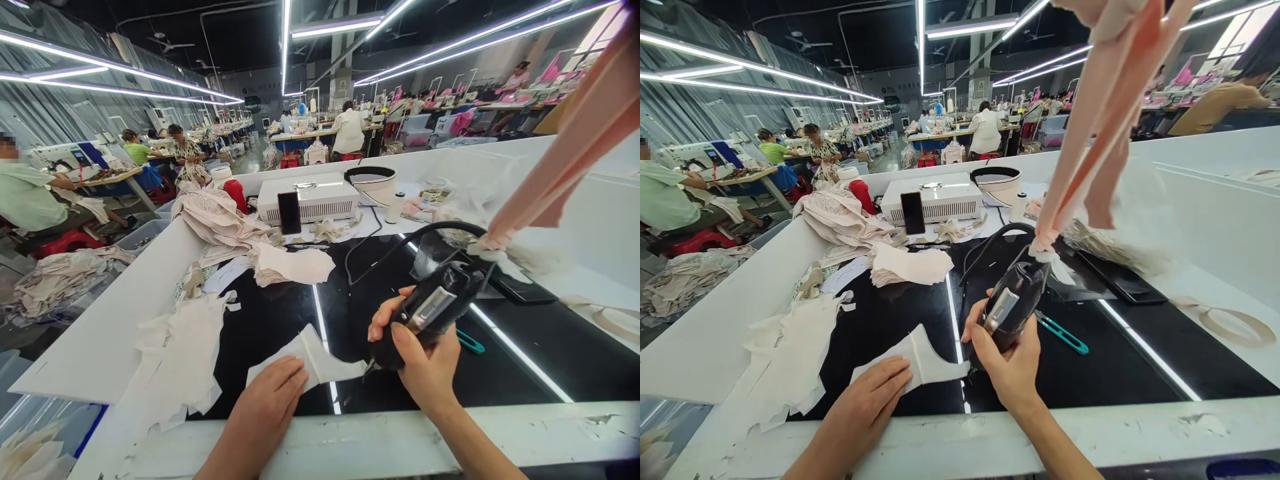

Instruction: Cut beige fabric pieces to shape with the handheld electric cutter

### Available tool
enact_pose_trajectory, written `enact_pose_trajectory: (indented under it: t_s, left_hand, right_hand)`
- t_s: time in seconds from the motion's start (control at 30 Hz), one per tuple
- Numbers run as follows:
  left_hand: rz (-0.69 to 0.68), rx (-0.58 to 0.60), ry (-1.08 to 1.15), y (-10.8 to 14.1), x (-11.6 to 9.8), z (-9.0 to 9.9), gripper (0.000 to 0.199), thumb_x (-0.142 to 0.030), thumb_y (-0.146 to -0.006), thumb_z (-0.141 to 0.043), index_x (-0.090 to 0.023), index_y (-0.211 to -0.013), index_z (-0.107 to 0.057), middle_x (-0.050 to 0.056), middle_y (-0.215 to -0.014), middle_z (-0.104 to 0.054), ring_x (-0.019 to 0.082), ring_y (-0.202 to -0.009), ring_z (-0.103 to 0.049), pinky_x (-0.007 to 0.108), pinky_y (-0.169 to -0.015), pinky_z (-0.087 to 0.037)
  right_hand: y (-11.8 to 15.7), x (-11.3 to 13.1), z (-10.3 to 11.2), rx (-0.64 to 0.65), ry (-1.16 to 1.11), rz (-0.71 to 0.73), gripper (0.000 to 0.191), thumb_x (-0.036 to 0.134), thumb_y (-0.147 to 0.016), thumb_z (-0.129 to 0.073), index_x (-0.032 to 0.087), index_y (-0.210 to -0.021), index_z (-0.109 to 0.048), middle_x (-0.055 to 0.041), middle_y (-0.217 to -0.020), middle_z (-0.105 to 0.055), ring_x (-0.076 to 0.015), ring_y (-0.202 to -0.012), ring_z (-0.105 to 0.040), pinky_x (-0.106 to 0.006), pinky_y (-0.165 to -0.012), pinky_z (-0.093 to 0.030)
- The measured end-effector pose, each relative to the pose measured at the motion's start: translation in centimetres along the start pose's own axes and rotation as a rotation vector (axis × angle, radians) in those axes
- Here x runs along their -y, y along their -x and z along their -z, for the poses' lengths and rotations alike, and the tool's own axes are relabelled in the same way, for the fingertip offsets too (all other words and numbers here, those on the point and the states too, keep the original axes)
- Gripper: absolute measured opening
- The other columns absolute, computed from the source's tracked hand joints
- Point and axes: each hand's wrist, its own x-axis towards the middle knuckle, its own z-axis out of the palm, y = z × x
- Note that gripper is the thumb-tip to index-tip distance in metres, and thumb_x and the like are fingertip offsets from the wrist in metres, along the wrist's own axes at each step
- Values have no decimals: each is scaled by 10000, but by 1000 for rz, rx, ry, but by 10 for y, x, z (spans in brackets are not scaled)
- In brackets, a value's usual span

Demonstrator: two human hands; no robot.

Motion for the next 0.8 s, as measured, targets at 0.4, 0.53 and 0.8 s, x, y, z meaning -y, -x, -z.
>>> enact_pose_trajectory:
  t_s: [0.4, 0.53, 0.8]
  left_hand:
    - [160, 313, 163, -30, -19, 23, 237, -170, -1029, -489, -241, -929, -692, -10, -843, -657, 146, -687, -685, 256, -641, -584]
    - [12, 322, 144, -65, -4, 24, 203, -109, -942, -683, -217, -1108, -641, 17, -1109, -706, 204, -1031, -706, 347, -912, -611]
    - [-226, 537, 254, -100, 21, 8, 489, -320, -829, -859, -250, -1230, -588, 60, -1426, -625, 261, -1456, -488, 566, -1216, -404]
  right_hand:
    - [-10, 5, -15, -7, -22, -21, 326, 245, -884, -745, 283, -1145, -553, 45, -791, -667, -141, -558, -610, -291, -532, -522]
    - [-7, 6, -18, -26, 1, -40, 316, 237, -858, -747, 273, -1094, -540, 47, -765, -671, -140, -542, -609, -286, -520, -522]
    - [-5, 7, -21, -22, 31, -73, 296, 299, -858, -741, 269, -1054, -522, 55, -742, -645, -139, -536, -593, -294, -527, -533]
